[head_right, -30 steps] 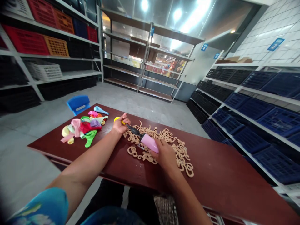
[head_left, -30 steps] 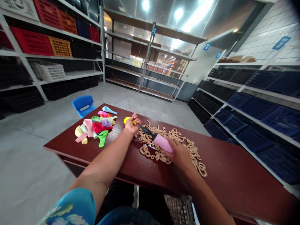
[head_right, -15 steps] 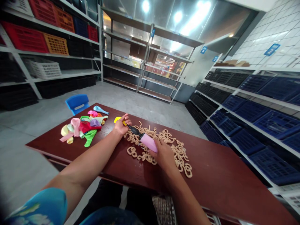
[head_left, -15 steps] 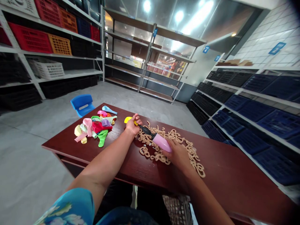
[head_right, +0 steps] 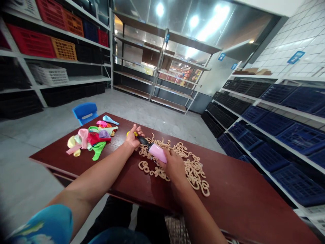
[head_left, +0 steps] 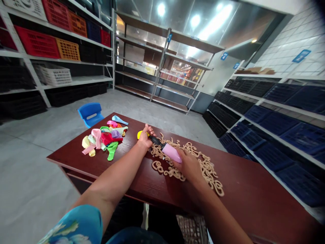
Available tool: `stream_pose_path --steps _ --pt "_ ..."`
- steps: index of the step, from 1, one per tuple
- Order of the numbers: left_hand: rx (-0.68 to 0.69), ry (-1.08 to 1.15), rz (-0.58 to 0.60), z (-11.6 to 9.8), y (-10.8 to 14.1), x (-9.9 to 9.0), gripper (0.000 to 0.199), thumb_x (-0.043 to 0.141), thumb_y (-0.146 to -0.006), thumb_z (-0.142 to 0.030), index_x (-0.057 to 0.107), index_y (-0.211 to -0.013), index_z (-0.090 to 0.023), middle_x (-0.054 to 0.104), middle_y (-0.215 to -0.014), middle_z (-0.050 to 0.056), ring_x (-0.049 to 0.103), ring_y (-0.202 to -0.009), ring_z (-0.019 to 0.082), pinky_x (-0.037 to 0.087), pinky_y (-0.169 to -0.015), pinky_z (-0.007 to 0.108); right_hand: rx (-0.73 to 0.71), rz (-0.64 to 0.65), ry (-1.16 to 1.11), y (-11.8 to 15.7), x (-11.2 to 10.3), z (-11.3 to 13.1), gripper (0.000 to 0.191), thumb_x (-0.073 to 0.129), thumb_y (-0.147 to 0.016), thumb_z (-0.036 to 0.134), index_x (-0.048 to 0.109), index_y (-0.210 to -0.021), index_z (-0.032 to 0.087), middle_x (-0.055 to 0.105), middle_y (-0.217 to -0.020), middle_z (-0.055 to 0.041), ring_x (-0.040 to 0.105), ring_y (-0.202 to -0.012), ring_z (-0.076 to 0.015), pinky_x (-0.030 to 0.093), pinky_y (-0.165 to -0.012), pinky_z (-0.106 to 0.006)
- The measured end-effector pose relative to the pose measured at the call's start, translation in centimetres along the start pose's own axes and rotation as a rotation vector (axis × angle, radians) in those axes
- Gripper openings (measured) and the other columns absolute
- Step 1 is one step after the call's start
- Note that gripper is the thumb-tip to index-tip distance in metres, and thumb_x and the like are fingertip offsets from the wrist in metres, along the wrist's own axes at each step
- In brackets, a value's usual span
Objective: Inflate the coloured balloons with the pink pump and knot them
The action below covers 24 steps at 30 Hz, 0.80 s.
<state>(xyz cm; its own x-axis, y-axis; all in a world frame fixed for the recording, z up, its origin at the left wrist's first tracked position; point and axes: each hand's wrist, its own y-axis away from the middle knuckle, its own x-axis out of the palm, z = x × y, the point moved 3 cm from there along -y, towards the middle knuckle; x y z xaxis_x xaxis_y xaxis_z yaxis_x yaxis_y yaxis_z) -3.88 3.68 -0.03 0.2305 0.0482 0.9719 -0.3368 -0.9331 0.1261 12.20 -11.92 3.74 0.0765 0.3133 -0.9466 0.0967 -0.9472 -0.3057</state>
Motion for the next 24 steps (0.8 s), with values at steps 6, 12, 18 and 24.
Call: stream_pose_path --steps 6,12,18,24 --pt "0.027 0.006 -0.025 -0.2 -0.2 -0.1 0.026 0.065 -0.072 -0.037 0.052 -0.077 -0.015 0.047 -0.056 -0.005 0.047 -0.046 0.008 0.041 -0.049 0.023 -0.017 0.026 0.016 -1.7 0.0 -0.1 0.056 0.055 -0.077 0.046 0.041 -0.128 0.028 0.06 -0.105 -0.0073 0.057 -0.088 -0.021 0.039 -0.075 -0.03" --pt "0.039 -0.027 -0.074 -0.8 -0.8 -0.8 0.022 0.044 -0.087 -0.031 0.056 -0.082 -0.014 0.052 -0.058 0.0 0.051 -0.049 0.01 0.043 -0.052 0.027 -0.082 0.072 -0.015 -3.7 0.9 -0.3 0.064 0.054 -0.076 0.05 0.033 -0.133 0.029 0.057 -0.112 -0.0085 0.055 -0.096 -0.0217 0.039 -0.078 -0.03" --pt "0.114 -0.113 -0.085 -0.2 -0.1 0.0 0.018 0.037 -0.086 -0.019 0.053 -0.08 -0.015 0.035 -0.046 -0.005 0.04 -0.04 0.009 0.04 -0.05 0.027 -0.064 -0.028 0.041 -4.4 2.0 -1.4 0.061 0.06 -0.073 0.041 0.039 -0.128 0.022 0.054 -0.11 -0.0112 0.05 -0.097 -0.0236 0.035 -0.083 -0.033" --pt "0.319 -0.166 -0.074 -1.5 0.9 2.0 0.017 0.036 -0.087 -0.022 0.05 -0.079 -0.018 0.026 -0.044 -0.007 0.034 -0.038 0.008 0.036 -0.047 0.024 0.118 -0.075 0.083 -4.4 2.3 -3.3 0.034 0.06 -0.072 0.031 0.05 -0.104 0.021 0.057 -0.099 -0.0087 0.047 -0.095 -0.0246 0.032 -0.078 -0.034"
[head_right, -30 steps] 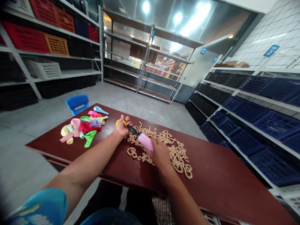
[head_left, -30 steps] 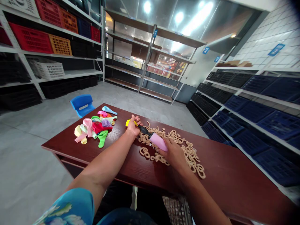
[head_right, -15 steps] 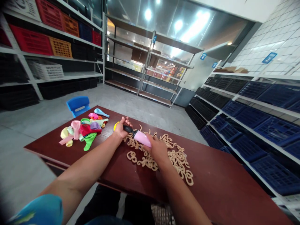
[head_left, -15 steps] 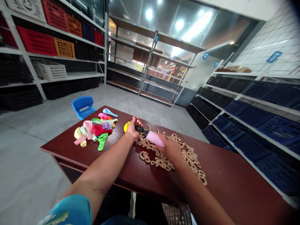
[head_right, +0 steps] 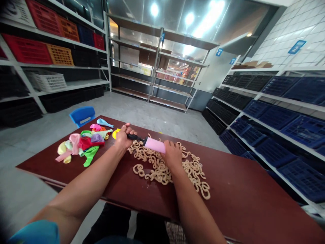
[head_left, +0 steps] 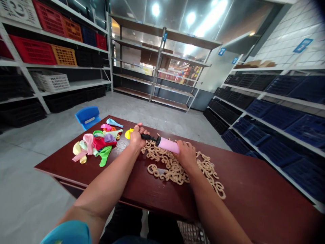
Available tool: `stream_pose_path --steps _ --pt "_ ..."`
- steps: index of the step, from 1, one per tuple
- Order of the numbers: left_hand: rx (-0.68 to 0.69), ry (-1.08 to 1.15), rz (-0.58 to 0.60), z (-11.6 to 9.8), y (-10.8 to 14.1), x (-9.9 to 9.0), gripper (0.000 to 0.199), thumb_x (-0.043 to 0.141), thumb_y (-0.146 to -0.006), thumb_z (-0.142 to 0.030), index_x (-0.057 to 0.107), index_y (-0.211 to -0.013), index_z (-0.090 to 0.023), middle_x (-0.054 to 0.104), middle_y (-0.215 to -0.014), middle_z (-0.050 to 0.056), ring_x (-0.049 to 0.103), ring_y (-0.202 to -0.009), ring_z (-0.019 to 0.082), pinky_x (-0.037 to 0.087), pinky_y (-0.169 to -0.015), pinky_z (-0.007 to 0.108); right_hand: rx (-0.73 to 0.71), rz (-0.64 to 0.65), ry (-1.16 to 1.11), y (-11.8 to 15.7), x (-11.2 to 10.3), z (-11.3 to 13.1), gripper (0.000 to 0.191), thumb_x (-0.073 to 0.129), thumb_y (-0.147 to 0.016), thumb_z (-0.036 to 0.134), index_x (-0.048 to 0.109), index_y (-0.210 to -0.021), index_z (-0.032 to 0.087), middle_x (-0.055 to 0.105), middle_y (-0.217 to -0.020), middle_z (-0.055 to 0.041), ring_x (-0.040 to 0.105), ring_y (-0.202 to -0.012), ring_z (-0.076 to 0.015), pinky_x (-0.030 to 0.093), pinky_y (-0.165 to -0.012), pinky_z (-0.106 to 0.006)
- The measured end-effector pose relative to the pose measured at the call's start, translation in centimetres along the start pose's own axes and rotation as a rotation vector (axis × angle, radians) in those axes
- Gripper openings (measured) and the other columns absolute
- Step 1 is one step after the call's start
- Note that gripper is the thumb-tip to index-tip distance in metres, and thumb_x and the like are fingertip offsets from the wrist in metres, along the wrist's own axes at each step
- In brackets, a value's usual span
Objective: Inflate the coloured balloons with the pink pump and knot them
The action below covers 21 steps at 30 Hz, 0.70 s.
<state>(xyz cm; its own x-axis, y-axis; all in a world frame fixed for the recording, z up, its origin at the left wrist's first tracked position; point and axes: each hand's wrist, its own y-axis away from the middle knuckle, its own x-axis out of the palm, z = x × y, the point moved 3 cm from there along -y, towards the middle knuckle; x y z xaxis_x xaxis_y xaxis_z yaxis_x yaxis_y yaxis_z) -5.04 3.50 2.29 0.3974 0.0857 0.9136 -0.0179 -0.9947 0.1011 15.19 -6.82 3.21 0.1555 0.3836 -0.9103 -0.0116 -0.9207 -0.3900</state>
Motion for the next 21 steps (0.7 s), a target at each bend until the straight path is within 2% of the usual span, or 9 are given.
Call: stream_pose_path --steps 7,9,12,15,21 --pt "0.117 -0.021 -0.021 -3.6 -1.0 0.3 0.011 0.038 -0.086 -0.021 0.047 -0.08 -0.018 0.023 -0.044 -0.009 0.029 -0.034 0.005 0.03 -0.043 0.02 -0.001 0.122 -0.095 -0.5 0.2 -1.4 0.032 0.056 -0.074 0.037 0.049 -0.101 0.021 0.059 -0.098 -0.0068 0.051 -0.092 -0.0208 0.034 -0.071 -0.028" --pt "0.128 -0.021 -0.027 -4.4 -1.0 0.4 0.011 0.038 -0.087 -0.021 0.047 -0.081 -0.018 0.021 -0.044 -0.009 0.028 -0.034 0.005 0.029 -0.042 0.019 0.001 0.163 -0.105 -0.5 0.3 -1.3 0.032 0.056 -0.074 0.038 0.049 -0.1 0.021 0.059 -0.097 -0.0064 0.053 -0.089 -0.0201 0.034 -0.068 -0.027" --pt "0.131 -0.01 -0.02 -4.9 -0.7 0.5 0.013 0.036 -0.087 -0.021 0.047 -0.08 -0.018 0.021 -0.044 -0.009 0.026 -0.033 0.005 0.029 -0.041 0.019 -0.037 0.155 -0.094 -0.2 0.3 -0.7 0.033 0.056 -0.073 0.038 0.048 -0.099 0.02 0.06 -0.095 -0.0069 0.054 -0.086 -0.0198 0.034 -0.066 -0.027" --pt "0.127 0.004 0.015 -4.2 -0.2 0.7 0.013 0.035 -0.087 -0.019 0.047 -0.08 -0.017 0.021 -0.044 -0.009 0.026 -0.034 0.005 0.028 -0.04 0.019 -0.061 0.114 -0.074 0.1 0.3 0.3 0.032 0.055 -0.073 0.038 0.047 -0.097 0.019 0.06 -0.092 -0.0075 0.056 -0.083 -0.0203 0.035 -0.066 -0.028" --pt "0.045 -0.026 0.094 -0.9 1.2 1.3 0.009 0.041 -0.085 -0.019 0.049 -0.082 -0.017 0.021 -0.045 -0.009 0.027 -0.035 0.005 0.028 -0.041 0.019 -0.084 0.058 -0.117 0.8 0.3 2.0 0.033 0.05 -0.073 0.042 0.048 -0.097 0.019 0.061 -0.091 -0.0078 0.056 -0.079 -0.0206 0.034 -0.061 -0.028"
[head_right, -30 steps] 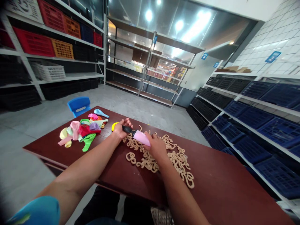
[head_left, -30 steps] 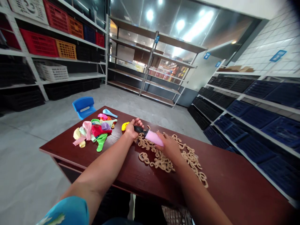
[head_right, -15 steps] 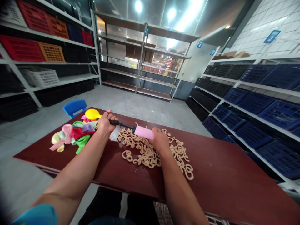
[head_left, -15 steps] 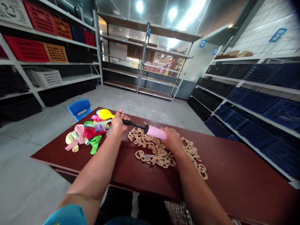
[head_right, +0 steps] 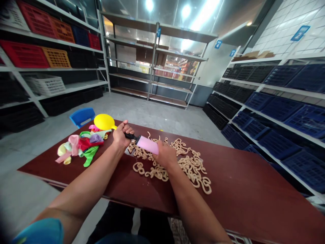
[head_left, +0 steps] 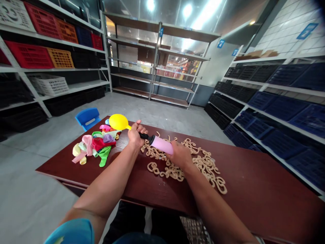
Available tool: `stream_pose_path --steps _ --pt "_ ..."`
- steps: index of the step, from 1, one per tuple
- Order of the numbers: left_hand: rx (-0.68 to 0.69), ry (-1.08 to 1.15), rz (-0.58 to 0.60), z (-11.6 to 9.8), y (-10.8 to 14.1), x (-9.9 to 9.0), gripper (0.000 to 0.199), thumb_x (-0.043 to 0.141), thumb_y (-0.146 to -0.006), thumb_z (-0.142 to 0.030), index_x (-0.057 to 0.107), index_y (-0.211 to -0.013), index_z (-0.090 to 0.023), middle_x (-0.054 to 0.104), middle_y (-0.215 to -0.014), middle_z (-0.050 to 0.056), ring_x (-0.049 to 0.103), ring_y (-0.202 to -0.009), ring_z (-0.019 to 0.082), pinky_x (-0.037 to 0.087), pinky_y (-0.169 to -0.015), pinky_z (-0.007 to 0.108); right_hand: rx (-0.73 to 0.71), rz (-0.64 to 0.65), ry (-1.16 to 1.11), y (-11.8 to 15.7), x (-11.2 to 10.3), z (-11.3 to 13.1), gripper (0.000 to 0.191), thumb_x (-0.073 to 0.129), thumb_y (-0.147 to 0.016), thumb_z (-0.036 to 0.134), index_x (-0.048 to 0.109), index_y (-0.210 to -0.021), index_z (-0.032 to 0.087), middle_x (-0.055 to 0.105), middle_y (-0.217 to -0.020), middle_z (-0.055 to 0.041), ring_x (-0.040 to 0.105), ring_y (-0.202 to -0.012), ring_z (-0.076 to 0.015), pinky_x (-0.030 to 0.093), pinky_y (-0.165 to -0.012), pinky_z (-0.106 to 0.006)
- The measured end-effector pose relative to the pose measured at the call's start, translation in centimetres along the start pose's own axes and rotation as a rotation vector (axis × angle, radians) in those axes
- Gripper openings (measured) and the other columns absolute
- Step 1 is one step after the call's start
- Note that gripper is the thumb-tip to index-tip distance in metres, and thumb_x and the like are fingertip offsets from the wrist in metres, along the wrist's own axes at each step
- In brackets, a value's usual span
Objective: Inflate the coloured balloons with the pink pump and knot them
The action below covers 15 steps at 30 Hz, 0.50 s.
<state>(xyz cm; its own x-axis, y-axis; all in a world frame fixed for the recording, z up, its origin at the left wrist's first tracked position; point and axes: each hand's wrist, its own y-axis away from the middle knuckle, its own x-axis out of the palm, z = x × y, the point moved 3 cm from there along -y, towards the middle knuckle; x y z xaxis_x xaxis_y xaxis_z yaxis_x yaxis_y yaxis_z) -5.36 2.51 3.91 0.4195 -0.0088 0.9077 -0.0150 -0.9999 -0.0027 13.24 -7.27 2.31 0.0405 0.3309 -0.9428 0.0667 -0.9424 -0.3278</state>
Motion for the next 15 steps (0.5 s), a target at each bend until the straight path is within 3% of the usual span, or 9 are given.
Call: stream_pose_path --steps 4,8,15 --pt "0.035 -0.022 -0.024 0.0 0.1 0.1 0.008 0.041 -0.084 -0.018 0.049 -0.082 -0.017 0.022 -0.045 -0.009 0.028 -0.035 0.005 0.029 -0.041 0.02 -0.007 -0.021 -0.055 -0.1 0.1 0.4 0.034 0.048 -0.073 0.043 0.05 -0.096 0.019 0.061 -0.089 -0.007 0.056 -0.078 -0.0208 0.034 -0.059 -0.029" --pt "0.087 -0.049 -0.048 -1.9 -0.4 0.1 0.007 0.041 -0.084 -0.018 0.048 -0.083 -0.018 0.022 -0.044 -0.009 0.027 -0.034 0.005 0.028 -0.04 0.019 -0.012 -0.002 -0.077 -0.5 0.0 0.0 0.037 0.051 -0.072 0.043 0.05 -0.1 0.02 0.06 -0.091 -0.0071 0.055 -0.082 -0.0206 0.034 -0.062 -0.028" --pt "0.181 -0.043 -0.123 -5.4 -1.7 -1.0 0.007 0.039 -0.082 -0.014 0.046 -0.082 -0.017 0.02 -0.044 -0.01 0.024 -0.034 0.004 0.024 -0.041 0.019 0.022 -0.031 0.001 -0.8 -0.2 -3.5 0.031 0.058 -0.071 0.036 0.049 -0.097 0.021 0.06 -0.092 -0.0045 0.052 -0.084 -0.0191 0.032 -0.066 -0.027"
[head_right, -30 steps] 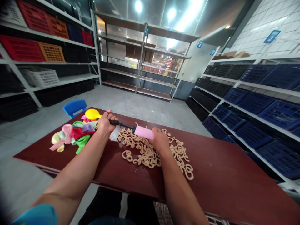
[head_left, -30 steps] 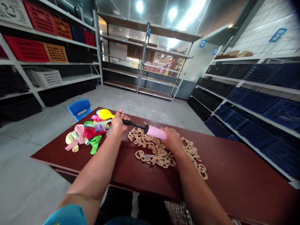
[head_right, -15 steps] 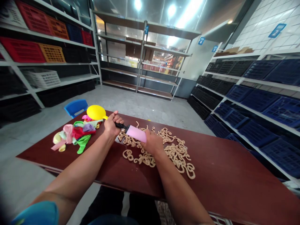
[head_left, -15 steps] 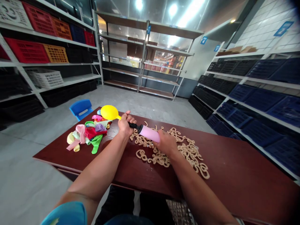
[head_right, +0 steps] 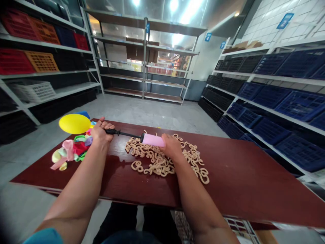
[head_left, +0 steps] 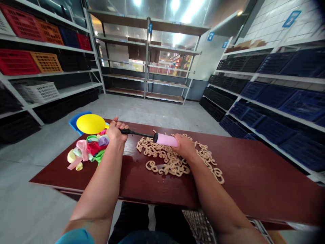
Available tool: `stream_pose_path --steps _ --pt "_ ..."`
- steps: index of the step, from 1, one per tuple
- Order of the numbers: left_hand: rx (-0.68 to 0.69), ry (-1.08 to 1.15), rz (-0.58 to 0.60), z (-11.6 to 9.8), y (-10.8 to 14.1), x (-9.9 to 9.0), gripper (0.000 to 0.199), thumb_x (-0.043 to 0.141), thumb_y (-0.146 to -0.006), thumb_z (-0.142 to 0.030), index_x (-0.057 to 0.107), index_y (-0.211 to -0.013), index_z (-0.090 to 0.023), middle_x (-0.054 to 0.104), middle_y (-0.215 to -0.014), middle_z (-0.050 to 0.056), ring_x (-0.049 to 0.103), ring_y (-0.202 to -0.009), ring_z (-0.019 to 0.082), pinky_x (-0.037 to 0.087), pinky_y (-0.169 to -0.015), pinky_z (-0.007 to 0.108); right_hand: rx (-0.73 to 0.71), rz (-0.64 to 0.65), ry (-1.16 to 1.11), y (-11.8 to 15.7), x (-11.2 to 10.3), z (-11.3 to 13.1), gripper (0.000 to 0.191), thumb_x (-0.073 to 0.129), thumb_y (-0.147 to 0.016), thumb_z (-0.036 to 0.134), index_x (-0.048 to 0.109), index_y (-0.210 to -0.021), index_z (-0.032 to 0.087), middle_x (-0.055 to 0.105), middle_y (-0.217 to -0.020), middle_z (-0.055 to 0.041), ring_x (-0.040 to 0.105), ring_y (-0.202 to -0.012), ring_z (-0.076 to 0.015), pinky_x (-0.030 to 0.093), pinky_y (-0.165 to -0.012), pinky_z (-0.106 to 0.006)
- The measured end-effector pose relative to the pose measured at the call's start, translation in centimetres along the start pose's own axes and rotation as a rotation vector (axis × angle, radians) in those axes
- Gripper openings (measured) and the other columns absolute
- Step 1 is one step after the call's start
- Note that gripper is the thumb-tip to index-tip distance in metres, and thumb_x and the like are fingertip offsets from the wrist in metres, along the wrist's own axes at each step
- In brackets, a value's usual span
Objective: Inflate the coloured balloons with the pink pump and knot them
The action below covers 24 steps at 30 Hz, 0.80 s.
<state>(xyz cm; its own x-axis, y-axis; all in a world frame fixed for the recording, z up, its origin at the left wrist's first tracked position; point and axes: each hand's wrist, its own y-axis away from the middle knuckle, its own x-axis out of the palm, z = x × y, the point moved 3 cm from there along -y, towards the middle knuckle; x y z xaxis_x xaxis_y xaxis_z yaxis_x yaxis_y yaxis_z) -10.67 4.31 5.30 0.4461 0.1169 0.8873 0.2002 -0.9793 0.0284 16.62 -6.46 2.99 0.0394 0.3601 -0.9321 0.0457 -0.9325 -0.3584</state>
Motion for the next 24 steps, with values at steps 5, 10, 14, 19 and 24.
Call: stream_pose_path --steps 5,10,14,19,24 --pt "0.021 0.014 -0.015 0.6 0.0 -0.2 0.003 0.042 -0.081 -0.015 0.044 -0.081 -0.018 0.021 -0.044 -0.01 0.024 -0.034 0.004 0.024 -0.041 0.019 0.006 -0.06 0.049 -0.4 0.6 -0.8 0.025 0.056 -0.073 0.031 0.05 -0.093 0.019 0.059 -0.09 -0.0065 0.049 -0.083 -0.0198 0.03 -0.067 -0.028" --pt "0.003 0.024 0.039 4.0 1.5 0.5 0.003 0.043 -0.079 -0.016 0.045 -0.081 -0.018 0.022 -0.045 -0.01 0.026 -0.036 0.004 0.026 -0.043 0.019 -0.015 -0.155 0.056 -0.9 1.3 0.2 0.022 0.055 -0.074 0.031 0.05 -0.091 0.018 0.057 -0.088 -0.0068 0.046 -0.083 -0.0204 0.028 -0.068 -0.029" --pt "-0.073 -0.001 0.059 7.4 2.8 0.6 0.004 0.045 -0.078 -0.016 0.046 -0.081 -0.018 0.025 -0.046 -0.009 0.03 -0.037 0.005 0.031 -0.046 0.021 -0.027 -0.172 0.054 -1.1 1.9 0.8 0.022 0.055 -0.074 0.031 0.05 -0.091 0.018 0.057 -0.088 -0.0062 0.045 -0.081 -0.0201 0.028 -0.068 -0.029" --pt "-0.137 -0.072 0.004 8.6 2.5 0.8 0.008 0.041 -0.079 -0.012 0.045 -0.083 -0.018 0.028 -0.047 -0.009 0.035 -0.039 0.006 0.035 -0.049 0.023 -0.008 -0.119 0.023 -0.9 2.0 -0.1 0.024 0.059 -0.071 0.029 0.051 -0.092 0.02 0.057 -0.09 -0.0052 0.045 -0.083 -0.0195 0.029 -0.069 -0.028" --pt "-0.117 -0.119 -0.047 6.2 -0.4 2.7 0.009 0.037 -0.081 -0.012 0.042 -0.085 -0.019 0.026 -0.046 -0.009 0.033 -0.036 0.006 0.032 -0.045 0.021 0.088 -0.14 -0.01 -0.6 1.2 -3.0 0.033 0.062 -0.069 0.031 0.051 -0.099 0.022 0.057 -0.096 -0.0046 0.045 -0.089 -0.0204 0.03 -0.071 -0.028"
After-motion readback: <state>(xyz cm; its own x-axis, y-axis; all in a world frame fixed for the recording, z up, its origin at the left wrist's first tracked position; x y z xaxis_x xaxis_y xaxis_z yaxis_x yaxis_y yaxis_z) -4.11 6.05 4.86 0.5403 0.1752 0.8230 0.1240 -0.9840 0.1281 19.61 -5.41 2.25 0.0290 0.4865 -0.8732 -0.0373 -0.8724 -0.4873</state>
